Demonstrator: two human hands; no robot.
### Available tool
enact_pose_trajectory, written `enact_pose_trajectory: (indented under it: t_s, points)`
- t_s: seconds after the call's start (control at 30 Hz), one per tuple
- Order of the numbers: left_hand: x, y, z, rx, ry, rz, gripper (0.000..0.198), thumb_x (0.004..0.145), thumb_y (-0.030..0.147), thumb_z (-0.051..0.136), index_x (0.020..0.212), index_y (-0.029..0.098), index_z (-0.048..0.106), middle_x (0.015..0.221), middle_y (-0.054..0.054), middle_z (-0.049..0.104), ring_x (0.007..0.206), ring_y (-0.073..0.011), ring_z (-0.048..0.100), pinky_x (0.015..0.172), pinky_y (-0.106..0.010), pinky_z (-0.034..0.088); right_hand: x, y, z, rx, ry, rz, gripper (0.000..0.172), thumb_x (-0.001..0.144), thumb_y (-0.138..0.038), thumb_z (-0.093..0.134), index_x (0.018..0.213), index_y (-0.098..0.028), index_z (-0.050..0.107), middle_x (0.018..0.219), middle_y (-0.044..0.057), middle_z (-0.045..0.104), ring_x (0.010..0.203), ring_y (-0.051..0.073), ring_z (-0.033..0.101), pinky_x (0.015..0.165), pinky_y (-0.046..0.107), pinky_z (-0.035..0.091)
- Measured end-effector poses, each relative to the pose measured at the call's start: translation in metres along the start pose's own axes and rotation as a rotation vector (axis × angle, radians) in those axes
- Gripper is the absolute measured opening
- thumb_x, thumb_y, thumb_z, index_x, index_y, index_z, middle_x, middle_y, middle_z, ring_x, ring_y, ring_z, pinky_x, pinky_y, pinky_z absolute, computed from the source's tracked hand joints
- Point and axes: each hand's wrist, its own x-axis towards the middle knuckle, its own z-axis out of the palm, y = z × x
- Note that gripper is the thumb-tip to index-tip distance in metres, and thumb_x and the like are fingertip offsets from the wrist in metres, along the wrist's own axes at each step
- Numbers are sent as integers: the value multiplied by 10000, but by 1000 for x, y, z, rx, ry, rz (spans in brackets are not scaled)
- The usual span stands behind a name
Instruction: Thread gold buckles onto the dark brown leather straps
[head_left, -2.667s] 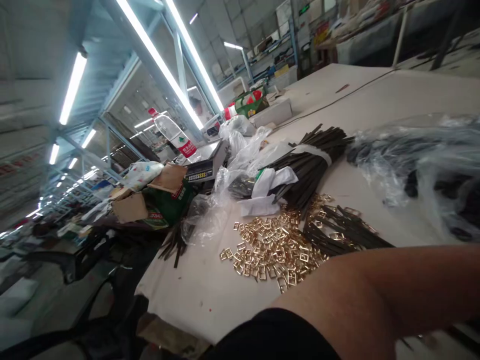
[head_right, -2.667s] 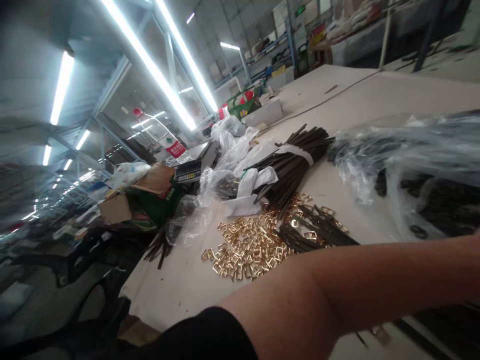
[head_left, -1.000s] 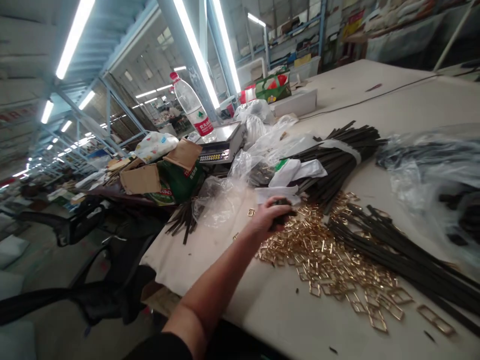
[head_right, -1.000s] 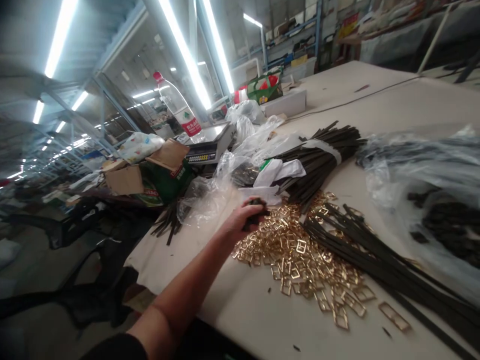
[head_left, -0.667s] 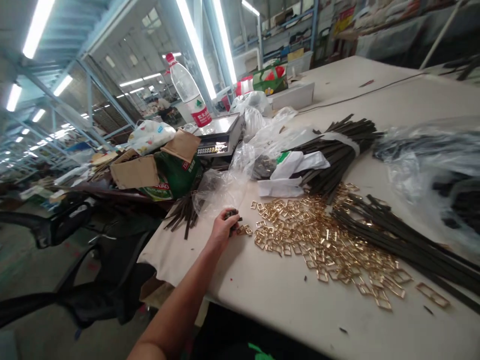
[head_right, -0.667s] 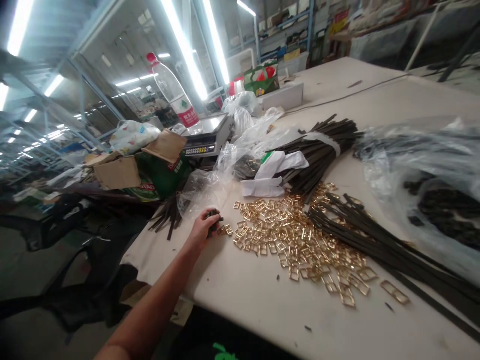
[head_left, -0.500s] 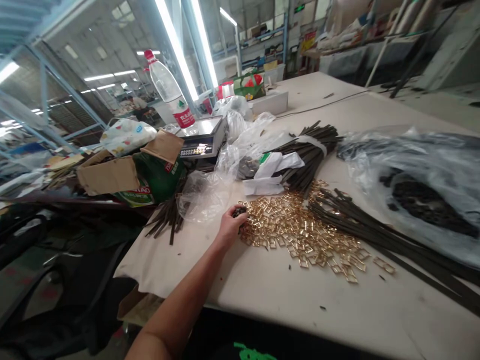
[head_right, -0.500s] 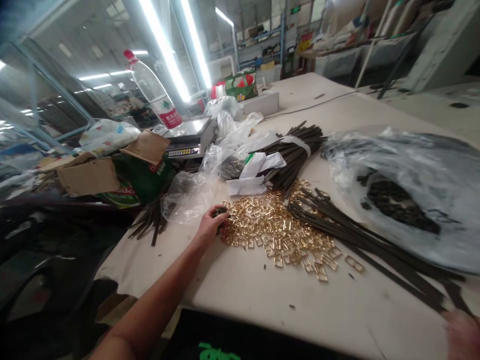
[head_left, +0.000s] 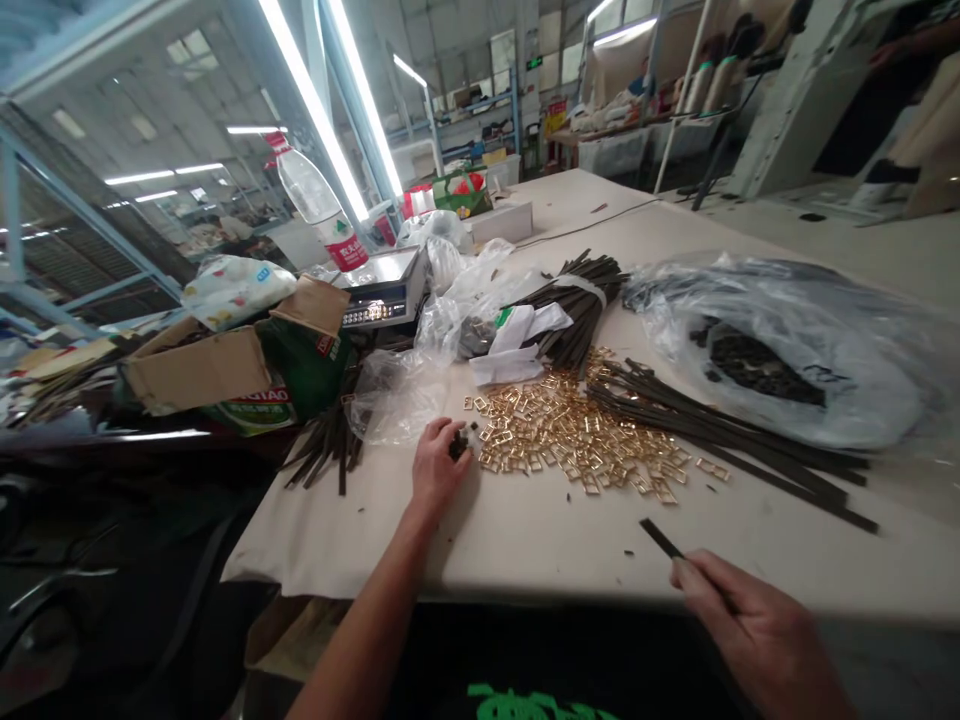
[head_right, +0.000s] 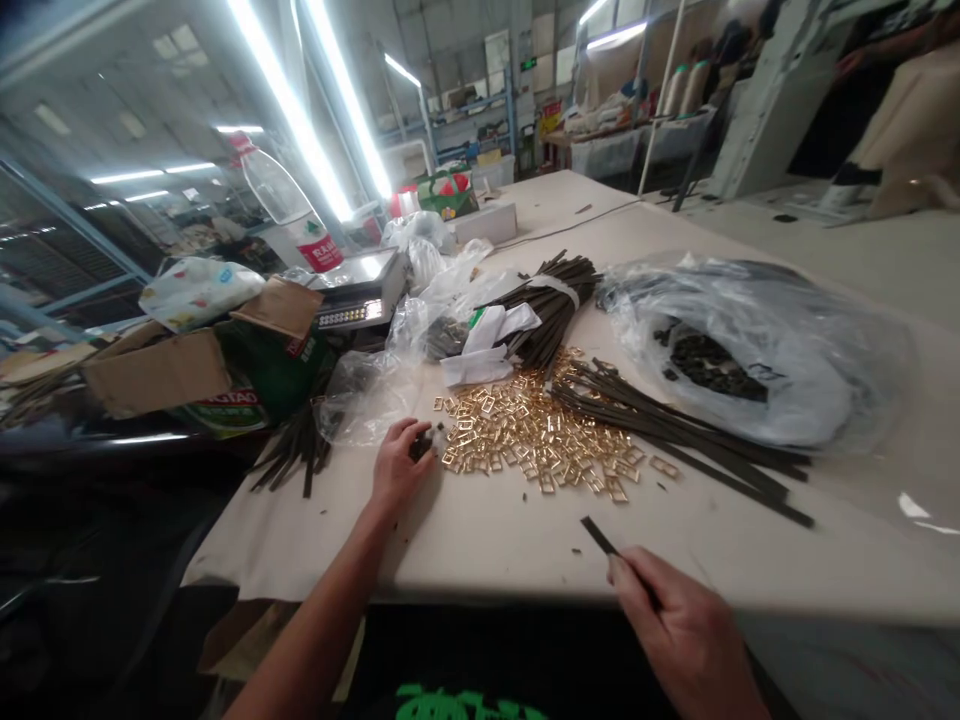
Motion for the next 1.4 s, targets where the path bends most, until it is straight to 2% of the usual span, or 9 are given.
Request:
enact_pose_trajectory:
  t_s: [0.23, 0.43, 0.63, 0.73, 0.9, 1.03, 1.2, 1.3, 1.4]
  points:
    - [-4, -5, -7, 48, 30, 62, 295, 950, 291, 504, 1162, 238, 702, 1287, -98, 627, 1208, -238, 564, 1063, -410, 428, 11, -22, 22, 37, -192, -105, 351, 914, -424, 442, 639, -238, 556, 553, -37, 569, 521, 143, 577, 523, 218, 428]
    - [-7, -2, -21, -3, 109, 37, 283, 966, 321, 483, 1037, 245, 746, 1170, -56, 698, 1130, -215, 607, 1034, -384, 443, 24, -44, 32, 84, -230, -138, 362, 904, -417, 427, 613, -235, 541, 529, -37, 529, 501, 145, 551, 509, 230, 412]
    - [-20, -9, -39, -52, 190, 9, 200, 937, 268, 517, 939, 212, 710, 927, -55, 696, 860, -185, 646, 779, -297, 525, 28, -55, 47, 122, -311, -140, 391, 929, -433, 402, 633, -231, 559, 542, -33, 552, 522, 150, 566, 517, 234, 419]
    - [-37, -14, -48, -61, 142, -47, 142, 907, 267, 561, 890, 210, 690, 848, -34, 647, 720, -149, 617, 624, -240, 499, 28, -56, 53, 144, -342, -119, 357, 930, -439, 418, 759, -229, 650, 581, -28, 616, 543, 159, 605, 545, 237, 443]
    - [-64, -14, -54, -38, -27, -106, 77, 860, 231, 622, 893, 224, 691, 862, -13, 635, 655, -125, 608, 625, -237, 498, 29, -59, 59, 159, -344, -107, 336, 922, -429, 446, 981, -238, 717, 700, -2, 718, 607, 183, 655, 592, 250, 480]
    - [-68, -13, -52, 109, -152, -53, 218, 817, 137, 647, 995, 250, 699, 942, -14, 659, 704, -135, 629, 727, -266, 504, 31, -69, 63, 167, -394, -116, 349, 937, -450, 445, 952, -243, 725, 733, 0, 729, 634, 183, 664, 581, 238, 477]
    - [-60, -15, -55, 209, -183, 5, 111, 796, 134, 665, 871, 212, 687, 840, -22, 645, 725, -162, 608, 733, -289, 478, 32, -79, 65, 174, -437, -158, 350, 954, -441, 434, 886, -238, 711, 698, -9, 705, 620, 169, 649, 557, 229, 456]
    - [-60, -12, -56, 54, -146, -84, 71, 759, 126, 671, 789, 191, 666, 727, -2, 613, 651, -144, 579, 675, -277, 461, 32, -81, 66, 169, -418, -193, 334, 953, -407, 438, 854, -227, 701, 719, 0, 710, 644, 174, 654, 590, 243, 460]
    - [-68, 1, -53, -425, -165, -329, 75, 768, 236, 684, 771, 170, 649, 637, 15, 595, 560, -118, 554, 568, -239, 445, 30, -84, 65, 180, -415, -218, 326, 960, -371, 431, 839, -219, 693, 724, 6, 704, 663, 175, 652, 619, 256, 456]
